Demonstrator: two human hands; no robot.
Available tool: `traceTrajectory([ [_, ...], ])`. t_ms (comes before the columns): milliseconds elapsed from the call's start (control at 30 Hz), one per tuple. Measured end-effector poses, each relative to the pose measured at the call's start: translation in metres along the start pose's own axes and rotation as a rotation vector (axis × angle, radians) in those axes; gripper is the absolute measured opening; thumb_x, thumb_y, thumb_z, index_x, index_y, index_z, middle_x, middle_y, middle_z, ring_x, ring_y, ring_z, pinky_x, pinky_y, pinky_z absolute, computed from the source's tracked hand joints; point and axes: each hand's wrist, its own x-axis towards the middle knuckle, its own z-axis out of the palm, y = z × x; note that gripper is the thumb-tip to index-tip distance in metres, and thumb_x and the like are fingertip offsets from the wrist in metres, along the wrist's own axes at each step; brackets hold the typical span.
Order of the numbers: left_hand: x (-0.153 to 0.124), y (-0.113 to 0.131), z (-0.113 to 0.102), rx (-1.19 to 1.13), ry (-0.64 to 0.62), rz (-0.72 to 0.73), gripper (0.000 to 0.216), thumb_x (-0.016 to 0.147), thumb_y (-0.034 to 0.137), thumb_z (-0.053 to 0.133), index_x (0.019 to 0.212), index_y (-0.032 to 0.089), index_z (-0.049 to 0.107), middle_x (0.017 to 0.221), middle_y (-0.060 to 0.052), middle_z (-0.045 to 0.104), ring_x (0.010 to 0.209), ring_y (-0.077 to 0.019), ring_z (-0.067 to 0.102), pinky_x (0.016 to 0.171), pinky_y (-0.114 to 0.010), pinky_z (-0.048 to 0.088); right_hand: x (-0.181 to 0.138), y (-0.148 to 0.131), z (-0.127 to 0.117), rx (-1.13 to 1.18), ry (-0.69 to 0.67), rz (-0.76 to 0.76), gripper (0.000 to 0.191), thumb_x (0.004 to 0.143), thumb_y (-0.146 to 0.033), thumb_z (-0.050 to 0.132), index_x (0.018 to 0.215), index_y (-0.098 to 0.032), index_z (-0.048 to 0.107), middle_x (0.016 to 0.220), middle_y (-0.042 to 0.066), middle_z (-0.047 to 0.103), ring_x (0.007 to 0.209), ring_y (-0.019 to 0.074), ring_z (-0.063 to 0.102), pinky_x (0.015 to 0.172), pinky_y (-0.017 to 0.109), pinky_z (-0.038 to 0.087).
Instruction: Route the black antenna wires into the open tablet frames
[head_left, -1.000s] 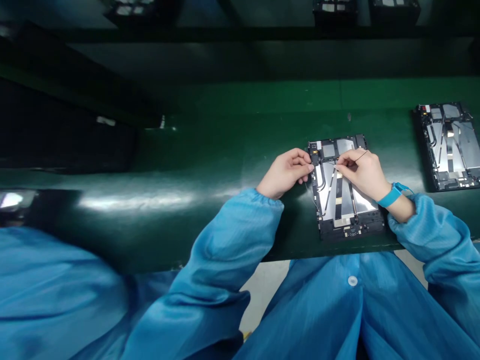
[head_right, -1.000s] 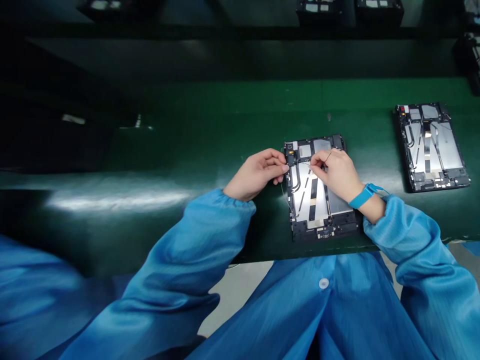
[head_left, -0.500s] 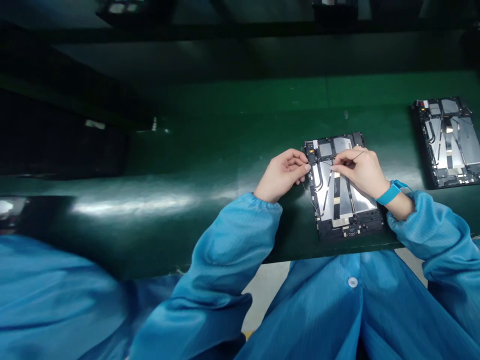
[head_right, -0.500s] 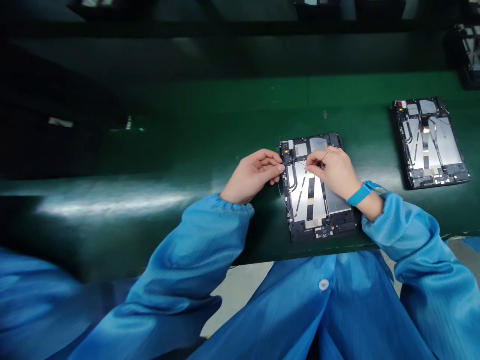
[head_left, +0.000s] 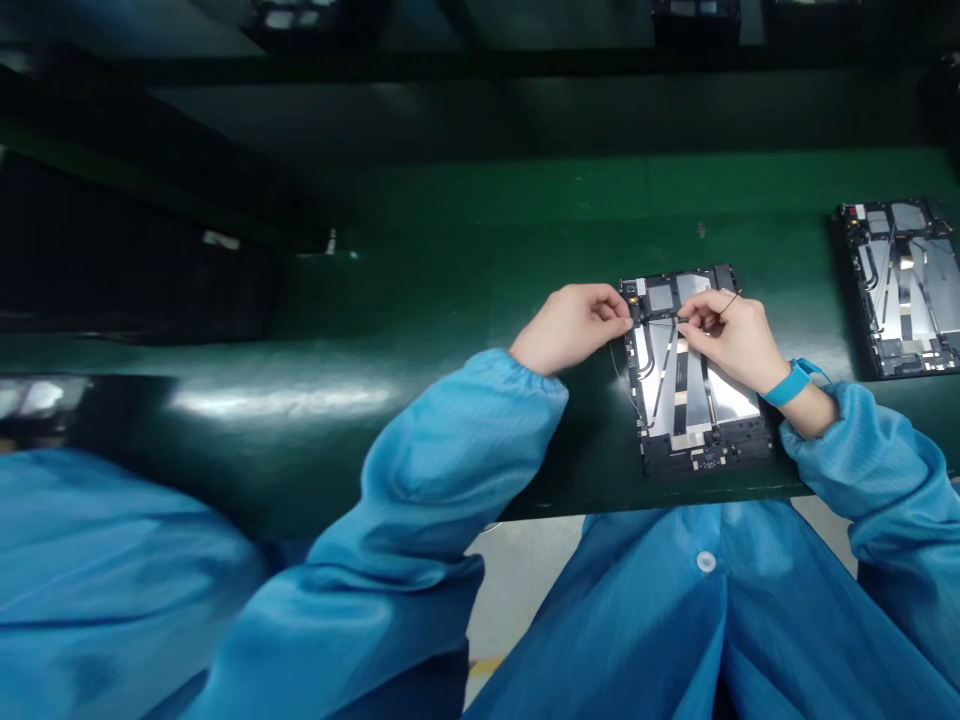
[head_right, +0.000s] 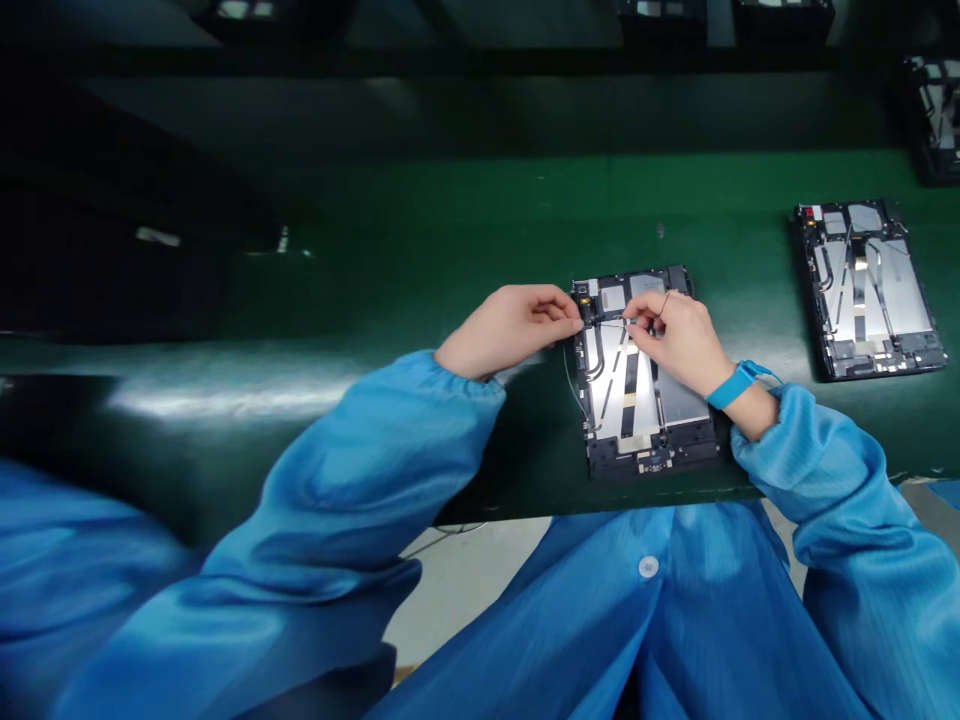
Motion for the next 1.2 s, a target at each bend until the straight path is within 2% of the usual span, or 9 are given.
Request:
traceTrajectory([
  [167, 0.021, 0.017, -0.015, 0.454, -0.079, 0.163, 0.009, 0.076, 0.016, 0.079, 0.069, 0.022, 0.077, 0.066, 0.001, 0.07, 0.065, -0.016, 0.06, 0.075, -0.029, 0.045, 0.0, 0.003, -0.001, 0.017, -0.008, -0.026, 0.016, 0.085, -0.01, 0.069, 0.094, -0.023, 0.073, 0.077, -0.003, 0.072, 0.074, 0.0158, 0.062, 0.082, 0.033, 0.053],
  [367, 0.037, 0.036, -0.015, 0.561, -0.221, 0.213, 0.021, 0.077, 0.009, 0.076, 0.059, 0.021, 0.073, 0.064, -0.002, 0.068, 0.067, -0.0193, 0.061, 0.081, -0.032, 0.046, -0.001, 0.002, -0.002, -0.006, -0.029, -0.035, 0.017, 0.086, -0.011, 0.068, 0.096, -0.024, 0.073, 0.079, -0.003, 0.074, 0.076, 0.0172, 0.064, 0.085, 0.035, 0.054],
  [433, 0.036, 0.041, -0.013, 0.623, -0.231, 0.197, 0.023, 0.078, 0.006, 0.072, 0.059, 0.02, 0.072, 0.063, -0.003, 0.066, 0.069, -0.0219, 0.064, 0.082, -0.033, 0.048, -0.003, 0.002, -0.005, -0.049, 0.011, -0.053, 0.015, 0.086, -0.013, 0.07, 0.095, -0.025, 0.073, 0.079, -0.002, 0.076, 0.082, 0.0194, 0.067, 0.096, 0.04, 0.053],
  [533, 0.028, 0.045, -0.007, 0.73, -0.183, 0.153, 0.018, 0.082, 0.009, 0.069, 0.068, 0.018, 0.075, 0.073, -0.007, 0.071, 0.081, -0.0274, 0.071, 0.084, -0.035, 0.052, -0.008, 0.006, -0.01, -0.071, 0.128, -0.053, 0.012, 0.087, -0.019, 0.074, 0.096, -0.026, 0.074, 0.08, -0.001, 0.078, 0.095, 0.0238, 0.071, 0.111, 0.05, 0.044],
  [667, 0.013, 0.035, 0.002, 0.581, -0.023, 0.111, 0.012, 0.086, 0.017, 0.073, 0.097, 0.016, 0.079, 0.103, -0.01, 0.079, 0.096, -0.0278, 0.075, 0.092, -0.036, 0.056, -0.021, 0.014, -0.009, 0.164, 0.185, 0.069, 0.016, 0.085, -0.029, 0.074, 0.1, -0.025, 0.071, 0.079, -0.001, 0.078, 0.085, 0.0223, 0.072, 0.091, 0.042, 0.053],
  [767, 0.009, 0.021, 0.005, 0.38, 0.064, 0.056, 0.016, 0.088, 0.018, 0.074, 0.103, 0.017, 0.078, 0.105, -0.007, 0.079, 0.088, -0.0215, 0.075, 0.095, -0.034, 0.057, -0.033, 0.013, 0.0, 0.211, 0.255, 0.098, 0.018, 0.084, -0.033, 0.075, 0.1, -0.025, 0.07, 0.079, -0.001, 0.078, 0.082, 0.0214, 0.073, 0.09, 0.041, 0.054],
  [900, 0.003, 0.013, 0.003, 0.31, 0.102, 0.051, 0.014, 0.086, 0.021, 0.074, 0.1, 0.019, 0.076, 0.106, -0.006, 0.079, 0.086, -0.0203, 0.075, 0.092, -0.034, 0.058, -0.04, 0.009, 0.005, 0.089, 0.27, 0.068, 0.015, 0.089, -0.029, 0.072, 0.103, -0.027, 0.071, 0.082, -0.001, 0.079, 0.09, 0.0233, 0.074, 0.096, 0.044, 0.053],
  [1033, -0.017, 0.031, 0.013, 0.495, 0.166, 0.137, 0.02, 0.094, 0.025, 0.062, 0.104, 0.016, 0.076, 0.112, -0.012, 0.077, 0.097, -0.0268, 0.075, 0.09, -0.039, 0.058, -0.022, 0.009, -0.009, -0.158, 0.301, 0.0, 0.016, 0.09, -0.021, 0.07, 0.105, -0.026, 0.07, 0.084, 0.001, 0.079, 0.092, 0.0255, 0.072, 0.095, 0.043, 0.051],
  [1200, -0.038, 0.066, 0.044, 0.799, -0.016, 0.072, 0.03, 0.095, 0.023, 0.055, 0.113, 0.005, 0.072, 0.114, -0.024, 0.075, 0.108, -0.0379, 0.075, 0.088, -0.044, 0.059, 0.003, 0.006, -0.019, -0.511, 0.176, -0.168, 0.024, 0.089, -0.008, 0.063, 0.104, -0.025, 0.072, 0.084, 0.002, 0.079, 0.093, 0.0271, 0.065, 0.091, 0.043, 0.041],
])
